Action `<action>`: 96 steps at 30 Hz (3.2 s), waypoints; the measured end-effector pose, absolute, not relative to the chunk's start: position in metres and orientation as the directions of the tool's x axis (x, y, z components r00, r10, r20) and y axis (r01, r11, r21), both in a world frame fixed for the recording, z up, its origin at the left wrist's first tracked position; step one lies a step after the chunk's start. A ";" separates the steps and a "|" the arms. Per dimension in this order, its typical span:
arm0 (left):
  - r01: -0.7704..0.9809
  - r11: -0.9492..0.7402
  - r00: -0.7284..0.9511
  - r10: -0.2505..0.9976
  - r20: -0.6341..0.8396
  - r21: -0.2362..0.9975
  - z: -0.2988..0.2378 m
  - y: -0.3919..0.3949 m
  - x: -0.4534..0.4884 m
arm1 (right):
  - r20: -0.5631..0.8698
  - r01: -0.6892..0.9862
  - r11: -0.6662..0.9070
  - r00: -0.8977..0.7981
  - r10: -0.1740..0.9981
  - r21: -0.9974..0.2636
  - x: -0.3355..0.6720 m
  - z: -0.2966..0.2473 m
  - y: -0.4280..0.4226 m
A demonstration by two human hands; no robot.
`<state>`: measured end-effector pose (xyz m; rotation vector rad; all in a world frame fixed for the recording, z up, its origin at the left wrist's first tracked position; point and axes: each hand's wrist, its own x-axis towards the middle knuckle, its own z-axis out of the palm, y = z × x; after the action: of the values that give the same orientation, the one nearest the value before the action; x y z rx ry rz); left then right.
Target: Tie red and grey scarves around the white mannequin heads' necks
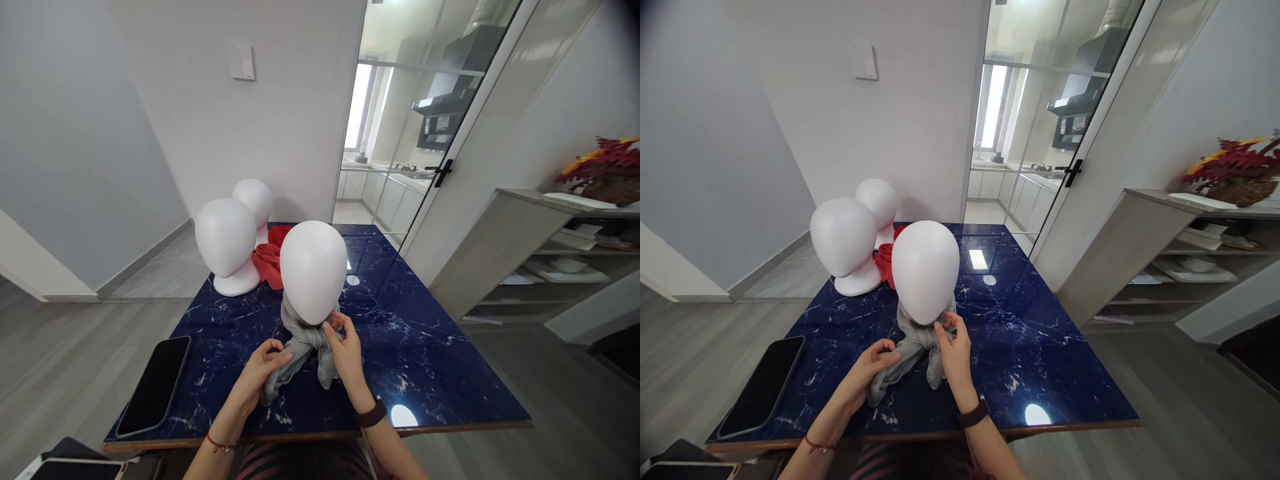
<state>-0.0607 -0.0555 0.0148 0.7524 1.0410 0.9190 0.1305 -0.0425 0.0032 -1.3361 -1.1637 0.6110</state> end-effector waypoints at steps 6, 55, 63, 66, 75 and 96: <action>0.368 0.095 0.109 0.983 -0.145 0.925 0.013 -0.042 -0.079 | 0.261 0.192 0.203 0.361 0.895 -0.960 0.142 0.008 -0.035; 0.411 0.324 0.642 0.560 -0.523 0.852 0.067 -0.115 -0.106 | -0.394 0.233 -0.317 -0.563 0.727 -0.919 0.183 0.033 -0.131; 0.678 -0.118 0.223 0.973 -0.051 0.726 0.031 -0.008 -0.084 | -0.096 0.486 0.060 -0.289 0.952 -0.872 0.206 0.021 -0.028; 0.800 -0.212 0.062 0.960 0.274 0.562 0.004 0.033 -0.067 | 0.260 0.613 0.235 -0.048 0.964 -0.755 0.195 -0.002 0.022; 0.689 -0.334 0.116 0.927 0.358 0.643 -0.042 0.053 -0.049 | 0.463 0.772 0.324 -0.043 0.885 -0.547 0.178 -0.050 0.045; -0.577 0.170 0.045 0.983 -0.176 0.799 -0.020 0.038 -0.029 | 0.088 -0.078 0.099 0.133 0.987 -0.992 0.172 -0.030 0.048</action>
<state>-0.0287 0.0381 -0.0200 0.6183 0.8354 1.3148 0.1719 0.0478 -0.0299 -1.1375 -1.0960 1.0856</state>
